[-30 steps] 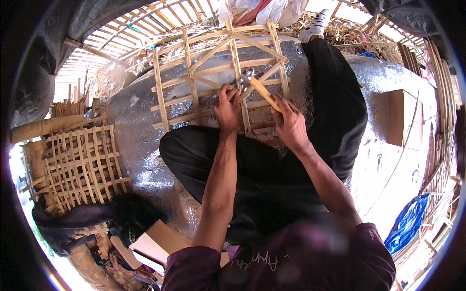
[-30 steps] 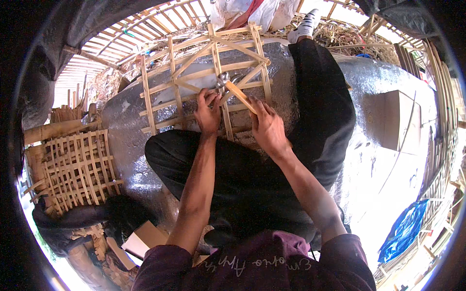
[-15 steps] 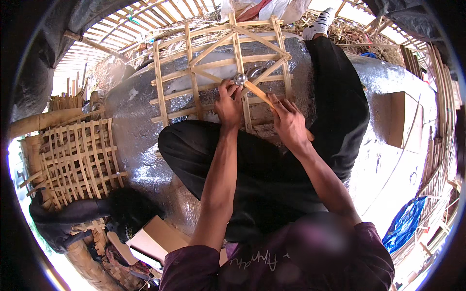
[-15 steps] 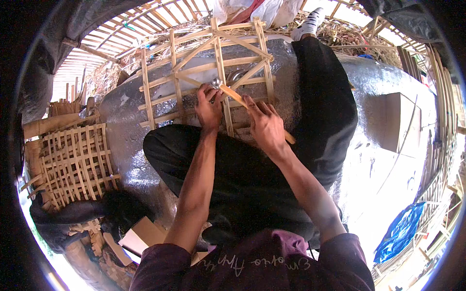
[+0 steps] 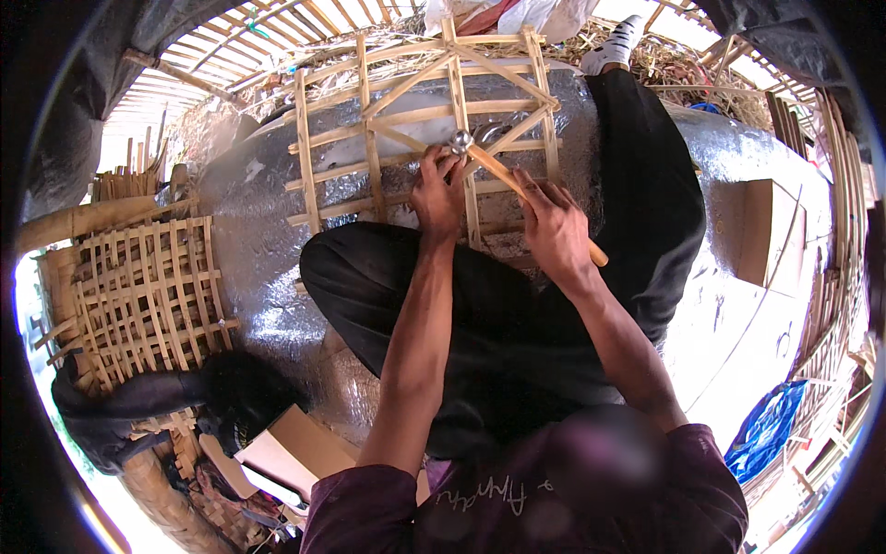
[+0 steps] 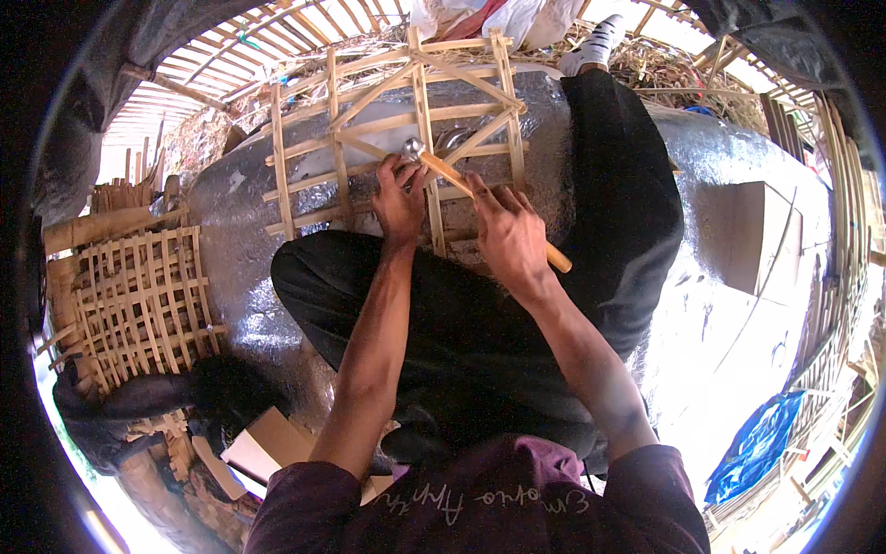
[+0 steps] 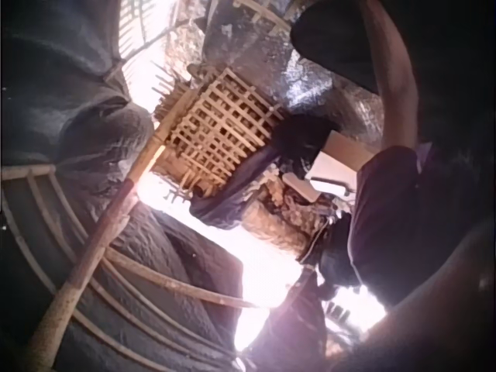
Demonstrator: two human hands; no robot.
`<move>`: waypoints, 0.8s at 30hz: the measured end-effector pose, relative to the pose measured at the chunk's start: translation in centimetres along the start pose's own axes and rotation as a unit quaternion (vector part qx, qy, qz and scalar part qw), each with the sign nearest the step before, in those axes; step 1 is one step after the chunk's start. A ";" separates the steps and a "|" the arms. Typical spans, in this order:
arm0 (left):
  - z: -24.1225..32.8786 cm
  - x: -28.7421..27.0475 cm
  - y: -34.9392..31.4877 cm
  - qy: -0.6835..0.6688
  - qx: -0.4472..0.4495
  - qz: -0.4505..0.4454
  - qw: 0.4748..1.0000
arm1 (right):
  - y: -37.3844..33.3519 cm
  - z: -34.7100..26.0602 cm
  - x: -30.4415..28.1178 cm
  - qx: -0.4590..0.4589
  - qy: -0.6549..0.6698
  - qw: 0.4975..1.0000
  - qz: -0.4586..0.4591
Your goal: The person assembles a bamboo lattice structure by aligning wooden strips and hammering small nails into the joints by hand.
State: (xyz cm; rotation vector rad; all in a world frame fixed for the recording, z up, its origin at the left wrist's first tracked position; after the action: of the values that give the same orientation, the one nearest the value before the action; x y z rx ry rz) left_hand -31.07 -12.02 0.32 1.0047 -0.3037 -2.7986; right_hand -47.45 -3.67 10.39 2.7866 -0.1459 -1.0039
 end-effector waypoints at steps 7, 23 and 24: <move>-0.2 0.1 0.1 0.002 -0.002 0.006 1.000 | 0.3 0.1 0.5 -0.005 -0.003 1.000 0.013; 0.1 0.2 0.1 -0.051 0.006 0.022 0.998 | 0.3 -0.7 0.3 0.019 0.018 0.999 0.021; 0.2 0.1 0.1 -0.041 -0.001 0.019 0.999 | 0.3 -0.6 0.4 0.019 0.013 1.000 0.020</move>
State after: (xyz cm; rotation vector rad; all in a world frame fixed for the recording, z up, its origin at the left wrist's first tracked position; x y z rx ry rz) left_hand -31.27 -12.13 0.38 0.8760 -0.3250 -2.8101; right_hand -46.82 -3.92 10.63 2.8176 -0.2198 -0.9651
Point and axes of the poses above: each hand's wrist, its own y-axis towards the middle knuckle, its own x-axis out of the palm, z = x × y, the point moved 2 cm from there along y, towards the middle knuckle, and after that the axes turned 15 degrees about y, right-handed, at the moved point
